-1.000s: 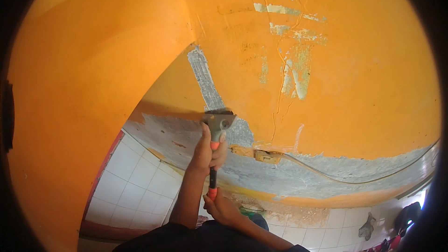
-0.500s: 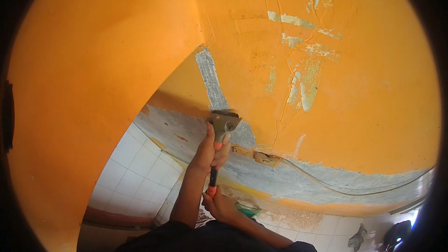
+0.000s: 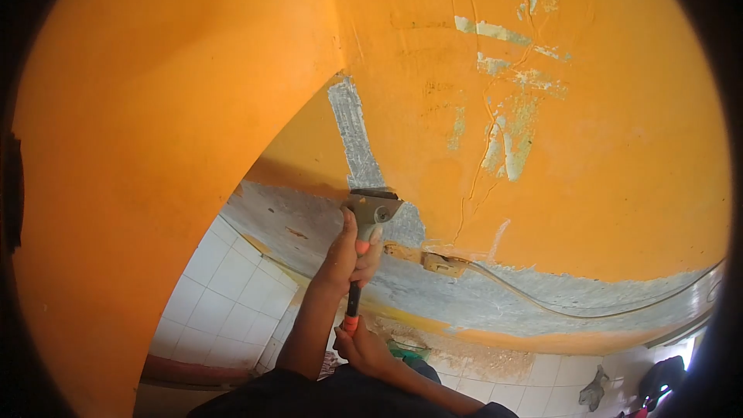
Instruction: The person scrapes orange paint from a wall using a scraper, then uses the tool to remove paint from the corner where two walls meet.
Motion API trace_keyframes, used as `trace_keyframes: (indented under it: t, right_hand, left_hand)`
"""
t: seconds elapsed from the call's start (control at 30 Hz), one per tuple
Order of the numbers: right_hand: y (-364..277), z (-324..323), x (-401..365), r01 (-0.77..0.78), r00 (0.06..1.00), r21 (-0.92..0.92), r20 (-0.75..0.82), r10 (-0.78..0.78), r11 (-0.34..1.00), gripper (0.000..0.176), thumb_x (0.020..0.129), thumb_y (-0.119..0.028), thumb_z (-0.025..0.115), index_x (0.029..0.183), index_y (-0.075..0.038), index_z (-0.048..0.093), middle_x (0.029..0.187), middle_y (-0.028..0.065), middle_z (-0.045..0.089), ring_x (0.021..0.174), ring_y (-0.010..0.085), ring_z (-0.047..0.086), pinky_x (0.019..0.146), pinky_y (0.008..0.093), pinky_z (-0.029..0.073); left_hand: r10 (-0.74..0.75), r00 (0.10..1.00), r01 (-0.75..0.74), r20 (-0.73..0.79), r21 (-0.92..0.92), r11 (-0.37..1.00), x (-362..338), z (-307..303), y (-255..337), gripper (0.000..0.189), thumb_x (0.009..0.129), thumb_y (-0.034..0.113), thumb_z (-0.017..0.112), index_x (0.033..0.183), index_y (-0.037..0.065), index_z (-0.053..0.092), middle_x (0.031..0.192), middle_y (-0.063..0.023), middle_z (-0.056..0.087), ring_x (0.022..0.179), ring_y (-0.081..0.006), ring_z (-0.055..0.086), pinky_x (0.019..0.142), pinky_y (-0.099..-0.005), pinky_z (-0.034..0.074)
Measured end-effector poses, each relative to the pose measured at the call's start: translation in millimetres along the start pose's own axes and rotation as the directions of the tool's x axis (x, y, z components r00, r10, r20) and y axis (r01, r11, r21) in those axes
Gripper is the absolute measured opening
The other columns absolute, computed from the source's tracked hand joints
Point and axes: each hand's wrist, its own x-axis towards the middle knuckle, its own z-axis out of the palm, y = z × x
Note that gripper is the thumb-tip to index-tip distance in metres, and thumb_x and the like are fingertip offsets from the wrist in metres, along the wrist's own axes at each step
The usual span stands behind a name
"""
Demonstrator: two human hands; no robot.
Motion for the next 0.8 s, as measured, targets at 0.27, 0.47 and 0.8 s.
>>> trace_keyframes:
  t: [0.27, 0.47, 0.8]
  right_hand:
    - [-10.1, 4.6, 8.6, 0.042, 0.999, -0.008, -0.012, -0.042, 0.999, 0.035, 0.100, -0.035, 0.042, 0.103, -0.001, 0.041, 0.074, 0.0087, 0.063, 0.064, 0.0218, 0.063, 0.062, 0.0352, 0.050]
    - [-19.8, 4.9, 14.3, 0.057, 0.998, -0.062, -0.011, -0.058, 0.996, 0.034, 0.100, -0.035, 0.042, 0.105, -0.001, 0.039, 0.075, 0.0091, 0.064, 0.065, 0.0215, 0.064, 0.063, 0.0349, 0.050]
    - [-28.2, 10.7, 10.6, 0.072, 0.995, 0.040, -0.065, -0.069, 0.997, 0.029, 0.101, -0.030, 0.042, 0.103, -0.002, 0.041, 0.076, 0.0088, 0.064, 0.065, 0.0203, 0.063, 0.062, 0.0329, 0.049]
  left_hand:
    - [0.007, 1.000, -0.007, -0.012, 0.012, 1.000, -1.8, -1.2, 6.3, 0.066, 0.089, 0.074, 0.019, 0.080, 0.014, 0.045, 0.046, 0.0064, 0.026, 0.031, -0.0060, 0.019, 0.029, -0.0242, 0.019]
    - [0.078, 0.993, -0.087, 0.089, 0.106, 0.991, -3.3, 0.8, 32.7, 0.067, 0.087, 0.076, 0.020, 0.081, 0.014, 0.045, 0.046, 0.0062, 0.026, 0.032, -0.0065, 0.020, 0.030, -0.0246, 0.020]
    - [0.044, 0.993, -0.050, 0.111, 0.054, 0.997, -2.6, -1.7, 26.7, 0.070, 0.091, 0.071, 0.018, 0.087, 0.010, 0.050, 0.047, 0.0040, 0.033, 0.032, -0.0075, 0.027, 0.036, -0.0260, 0.035]
